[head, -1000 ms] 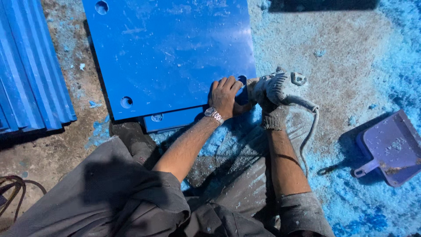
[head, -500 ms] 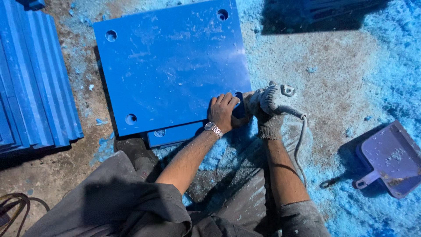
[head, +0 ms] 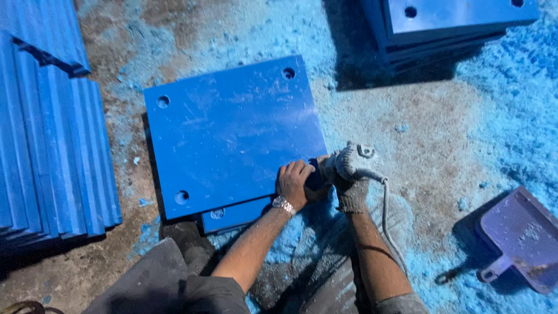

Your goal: The person sits on the floor and uses a handheld rotary tool to grind the edges and corners of a blue plastic sheet. They reposition the sheet and continue grinding different areas, producing blue plastic shavings.

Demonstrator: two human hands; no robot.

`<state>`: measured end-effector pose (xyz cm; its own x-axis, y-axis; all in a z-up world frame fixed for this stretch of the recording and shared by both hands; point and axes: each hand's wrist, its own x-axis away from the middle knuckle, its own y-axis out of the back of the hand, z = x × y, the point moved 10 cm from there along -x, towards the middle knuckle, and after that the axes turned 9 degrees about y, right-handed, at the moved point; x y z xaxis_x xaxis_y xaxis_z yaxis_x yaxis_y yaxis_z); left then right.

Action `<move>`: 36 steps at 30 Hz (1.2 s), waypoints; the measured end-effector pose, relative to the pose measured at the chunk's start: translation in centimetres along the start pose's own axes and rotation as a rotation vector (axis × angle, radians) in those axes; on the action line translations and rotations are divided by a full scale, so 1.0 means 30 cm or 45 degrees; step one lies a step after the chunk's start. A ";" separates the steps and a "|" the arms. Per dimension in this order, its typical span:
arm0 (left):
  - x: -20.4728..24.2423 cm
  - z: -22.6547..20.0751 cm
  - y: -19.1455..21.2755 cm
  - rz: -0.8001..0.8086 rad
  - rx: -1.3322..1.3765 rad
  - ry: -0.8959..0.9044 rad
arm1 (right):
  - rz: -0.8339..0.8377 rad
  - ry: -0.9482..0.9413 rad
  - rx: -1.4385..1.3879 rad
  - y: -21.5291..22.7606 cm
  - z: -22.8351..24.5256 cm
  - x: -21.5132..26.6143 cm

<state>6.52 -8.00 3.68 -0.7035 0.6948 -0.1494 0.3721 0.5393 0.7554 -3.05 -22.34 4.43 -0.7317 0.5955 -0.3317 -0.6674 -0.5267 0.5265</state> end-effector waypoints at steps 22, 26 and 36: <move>0.006 0.091 -0.124 0.114 -0.078 0.118 | -0.021 -0.144 -0.074 -0.042 -0.161 0.030; 0.004 0.079 -0.110 0.088 -0.125 0.099 | -0.044 -0.226 -0.035 -0.052 -0.193 0.034; -0.018 0.038 -0.021 0.123 0.114 0.179 | -0.032 -0.099 -0.112 -0.055 -0.120 -0.016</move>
<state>7.35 -8.17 2.55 -0.7371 0.6755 0.0165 0.4902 0.5177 0.7012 -2.09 -23.94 0.90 -0.7037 0.6528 -0.2805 -0.6977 -0.5601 0.4467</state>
